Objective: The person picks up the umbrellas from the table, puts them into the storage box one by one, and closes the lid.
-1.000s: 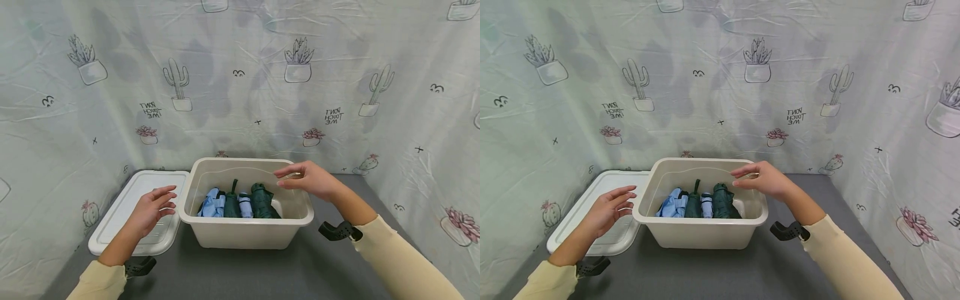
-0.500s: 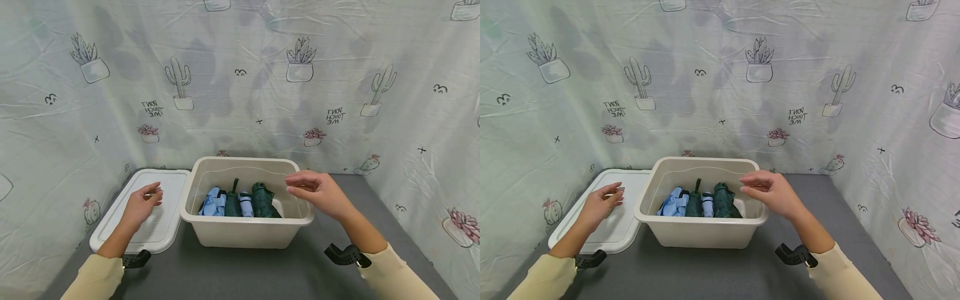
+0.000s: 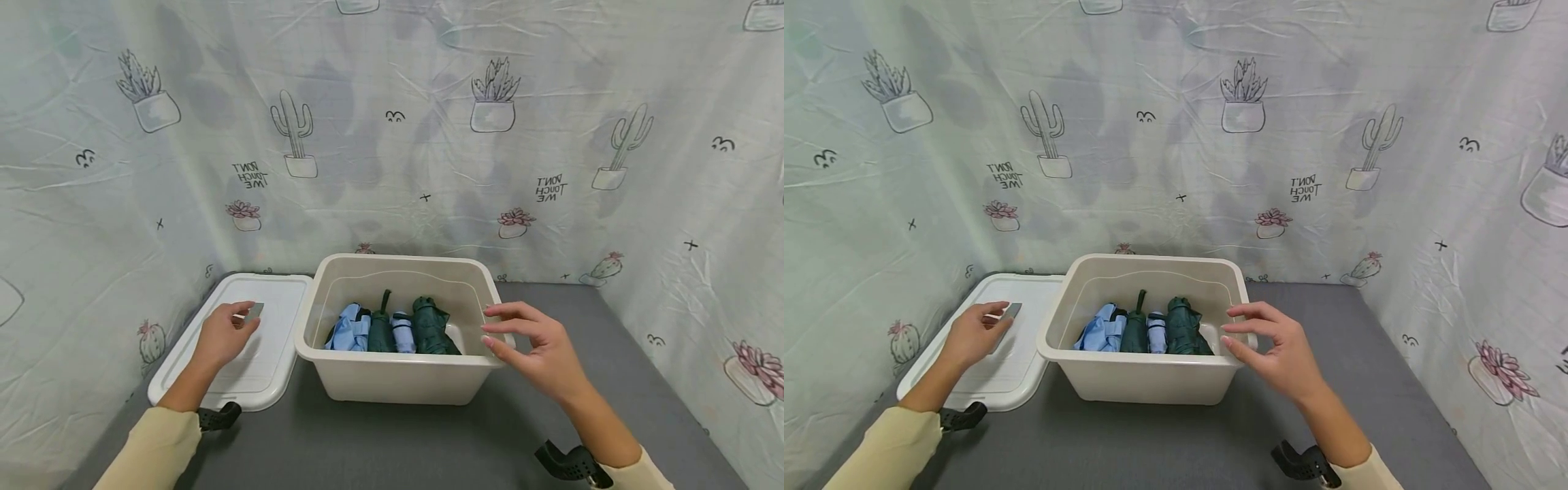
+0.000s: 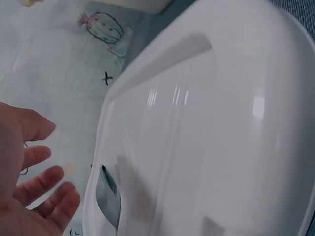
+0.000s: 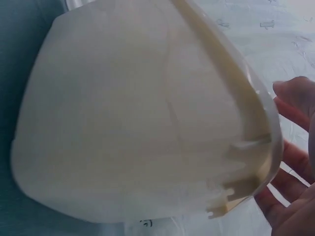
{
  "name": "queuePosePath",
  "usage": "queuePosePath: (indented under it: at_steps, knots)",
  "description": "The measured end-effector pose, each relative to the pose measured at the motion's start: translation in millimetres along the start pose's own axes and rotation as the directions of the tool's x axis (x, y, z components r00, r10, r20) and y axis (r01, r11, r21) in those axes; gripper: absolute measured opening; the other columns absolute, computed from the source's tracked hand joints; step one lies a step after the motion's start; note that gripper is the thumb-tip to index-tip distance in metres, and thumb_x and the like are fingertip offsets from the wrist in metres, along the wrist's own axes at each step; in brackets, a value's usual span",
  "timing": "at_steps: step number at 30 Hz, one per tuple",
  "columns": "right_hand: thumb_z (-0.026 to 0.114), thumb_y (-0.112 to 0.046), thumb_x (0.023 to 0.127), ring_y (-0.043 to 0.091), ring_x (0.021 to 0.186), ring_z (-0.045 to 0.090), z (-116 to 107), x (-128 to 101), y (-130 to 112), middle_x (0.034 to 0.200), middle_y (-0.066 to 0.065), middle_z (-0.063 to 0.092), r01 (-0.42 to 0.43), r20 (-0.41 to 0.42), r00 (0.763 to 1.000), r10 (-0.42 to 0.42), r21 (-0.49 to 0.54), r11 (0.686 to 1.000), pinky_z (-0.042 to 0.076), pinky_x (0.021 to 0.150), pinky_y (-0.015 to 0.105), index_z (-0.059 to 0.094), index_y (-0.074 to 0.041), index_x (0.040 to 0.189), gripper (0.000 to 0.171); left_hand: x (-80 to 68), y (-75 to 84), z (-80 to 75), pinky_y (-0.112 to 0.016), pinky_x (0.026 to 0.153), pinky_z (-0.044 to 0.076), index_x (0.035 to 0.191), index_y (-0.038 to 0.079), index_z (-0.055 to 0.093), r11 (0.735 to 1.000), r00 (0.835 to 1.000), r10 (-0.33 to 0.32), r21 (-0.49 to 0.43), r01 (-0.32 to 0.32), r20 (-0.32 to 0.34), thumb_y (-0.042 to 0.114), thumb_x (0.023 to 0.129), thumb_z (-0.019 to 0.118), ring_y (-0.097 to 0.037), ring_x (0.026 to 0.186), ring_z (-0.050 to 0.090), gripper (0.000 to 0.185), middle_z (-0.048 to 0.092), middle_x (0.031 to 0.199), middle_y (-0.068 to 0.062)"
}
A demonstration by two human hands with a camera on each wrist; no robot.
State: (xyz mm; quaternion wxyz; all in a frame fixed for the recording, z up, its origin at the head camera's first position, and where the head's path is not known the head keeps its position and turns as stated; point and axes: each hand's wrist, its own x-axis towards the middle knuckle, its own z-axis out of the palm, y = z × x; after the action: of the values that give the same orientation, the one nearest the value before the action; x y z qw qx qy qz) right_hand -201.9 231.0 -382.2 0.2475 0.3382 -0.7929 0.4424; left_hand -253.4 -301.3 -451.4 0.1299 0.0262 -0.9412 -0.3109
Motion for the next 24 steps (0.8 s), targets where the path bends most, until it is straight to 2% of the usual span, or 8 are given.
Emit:
queuePosePath:
  at_steps: [5,9,16,21,24]
  knots:
    - [0.089,0.007,0.065,0.015,0.121,0.063,3.9,-15.2,-0.7,0.119,0.011,0.07,0.095,-0.047,0.994,-0.096,-0.041,0.995,0.049,0.102,0.014,0.082,-0.018,0.1,0.043,2.1,-4.4,-1.1,-0.058,0.081,0.054,0.136,-0.011,0.057,0.996,1.0,-0.005,0.093,0.003,0.021,0.018,0.096,0.066,-0.051,0.108,0.06,0.05,0.055,0.123,-0.036]
    - [0.093,0.001,0.063,0.022,0.126,0.06,6.8,-25.4,2.8,0.119,0.014,0.069,0.148,-0.078,0.985,-0.152,-0.054,0.988,0.046,0.109,0.016,0.083,-0.015,0.099,0.041,5.2,-11.7,-0.9,-0.058,0.081,0.054,0.134,-0.013,0.056,0.991,0.999,-0.022,0.135,0.016,0.037,0.019,0.094,0.069,-0.051,0.105,0.061,0.053,0.056,0.12,-0.038]
    - [0.088,-0.014,0.08,0.025,0.129,0.059,14.6,-34.4,5.9,0.114,0.023,0.066,0.273,-0.148,0.952,-0.269,0.009,0.962,0.045,0.114,0.024,0.081,-0.004,0.097,0.02,11.7,-18.5,0.0,-0.058,0.086,0.055,0.135,-0.015,0.055,0.985,0.994,-0.068,0.164,0.054,0.08,0.018,0.091,0.072,-0.054,0.113,0.06,0.057,0.058,0.126,-0.041]
    - [0.083,-0.016,0.086,0.024,0.128,0.059,18.5,-34.3,3.2,0.11,0.025,0.064,0.328,-0.187,0.929,-0.319,0.019,0.945,0.047,0.113,0.025,0.081,0.0,0.096,0.018,15.3,-18.8,0.2,-0.056,0.086,0.056,0.138,-0.013,0.053,0.978,0.984,-0.133,0.177,0.111,0.115,0.02,0.092,0.072,-0.053,0.116,0.059,0.06,0.056,0.13,-0.042]
    - [0.082,-0.017,0.088,0.025,0.127,0.06,19.0,-34.6,2.5,0.108,0.025,0.064,0.339,-0.196,0.923,-0.331,0.008,0.941,0.048,0.112,0.025,0.081,0.0,0.095,0.019,16.5,-18.1,-0.1,-0.055,0.085,0.056,0.137,-0.013,0.054,0.975,0.982,-0.142,0.187,0.117,0.124,0.019,0.092,0.072,-0.052,0.114,0.06,0.059,0.058,0.129,-0.041]
